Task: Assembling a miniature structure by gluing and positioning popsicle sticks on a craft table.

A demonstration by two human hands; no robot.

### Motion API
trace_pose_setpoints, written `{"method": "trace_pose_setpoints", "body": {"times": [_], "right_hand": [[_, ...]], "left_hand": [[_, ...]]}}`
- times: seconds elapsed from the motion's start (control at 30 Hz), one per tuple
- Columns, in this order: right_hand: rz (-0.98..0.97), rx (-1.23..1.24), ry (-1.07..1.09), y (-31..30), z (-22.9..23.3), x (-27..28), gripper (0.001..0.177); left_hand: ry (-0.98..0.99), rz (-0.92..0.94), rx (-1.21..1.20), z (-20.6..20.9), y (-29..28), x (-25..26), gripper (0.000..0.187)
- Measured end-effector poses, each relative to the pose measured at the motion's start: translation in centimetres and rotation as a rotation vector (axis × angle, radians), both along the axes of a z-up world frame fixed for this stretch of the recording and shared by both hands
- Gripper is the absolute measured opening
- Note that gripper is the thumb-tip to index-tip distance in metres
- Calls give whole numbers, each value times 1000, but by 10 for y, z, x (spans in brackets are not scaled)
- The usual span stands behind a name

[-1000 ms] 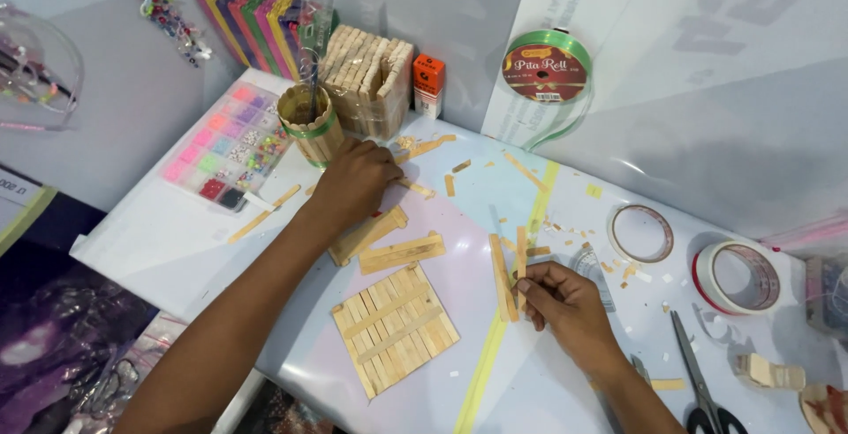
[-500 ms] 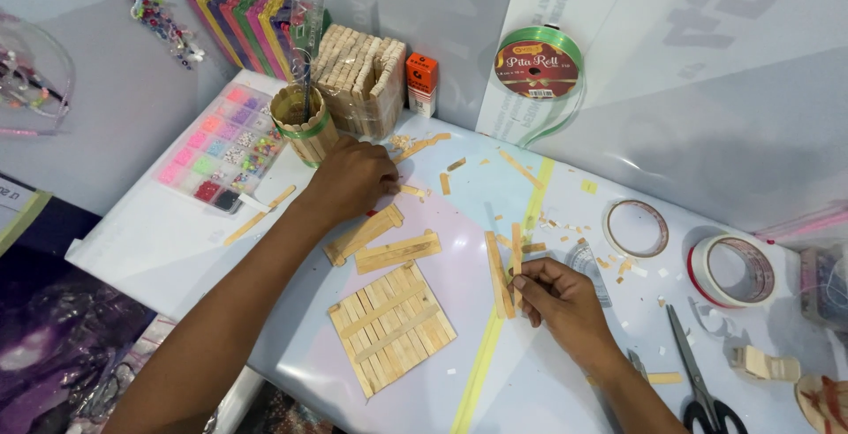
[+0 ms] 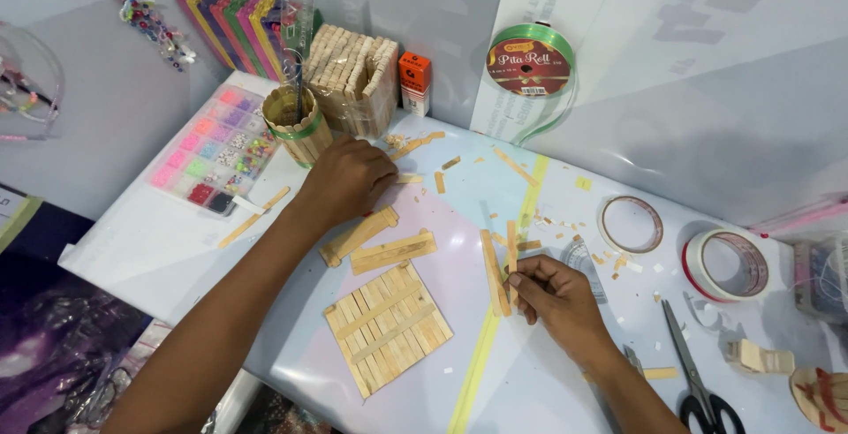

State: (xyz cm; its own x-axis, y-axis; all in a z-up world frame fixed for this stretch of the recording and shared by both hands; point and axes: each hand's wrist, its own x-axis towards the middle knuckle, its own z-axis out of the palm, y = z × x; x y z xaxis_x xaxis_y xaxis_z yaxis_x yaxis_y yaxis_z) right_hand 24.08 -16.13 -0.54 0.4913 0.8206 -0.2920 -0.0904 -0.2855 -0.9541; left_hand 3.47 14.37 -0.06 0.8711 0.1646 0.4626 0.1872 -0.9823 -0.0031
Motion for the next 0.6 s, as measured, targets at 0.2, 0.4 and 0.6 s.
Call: {"method": "trace_pose_setpoints", "body": {"times": [0.2,0.4,0.6], "right_hand": [[-23,86,53,-1,12,1,9],[-68,148,27,-7,42,-4,10],[-12,215,-137,-13,61,-5,12]], "left_hand": [[-356,186,-926,39,-56,27,33],[-389,132,-1543,68,-115,54,31],[-318,134,-1610,82,-153,68,22]]}}
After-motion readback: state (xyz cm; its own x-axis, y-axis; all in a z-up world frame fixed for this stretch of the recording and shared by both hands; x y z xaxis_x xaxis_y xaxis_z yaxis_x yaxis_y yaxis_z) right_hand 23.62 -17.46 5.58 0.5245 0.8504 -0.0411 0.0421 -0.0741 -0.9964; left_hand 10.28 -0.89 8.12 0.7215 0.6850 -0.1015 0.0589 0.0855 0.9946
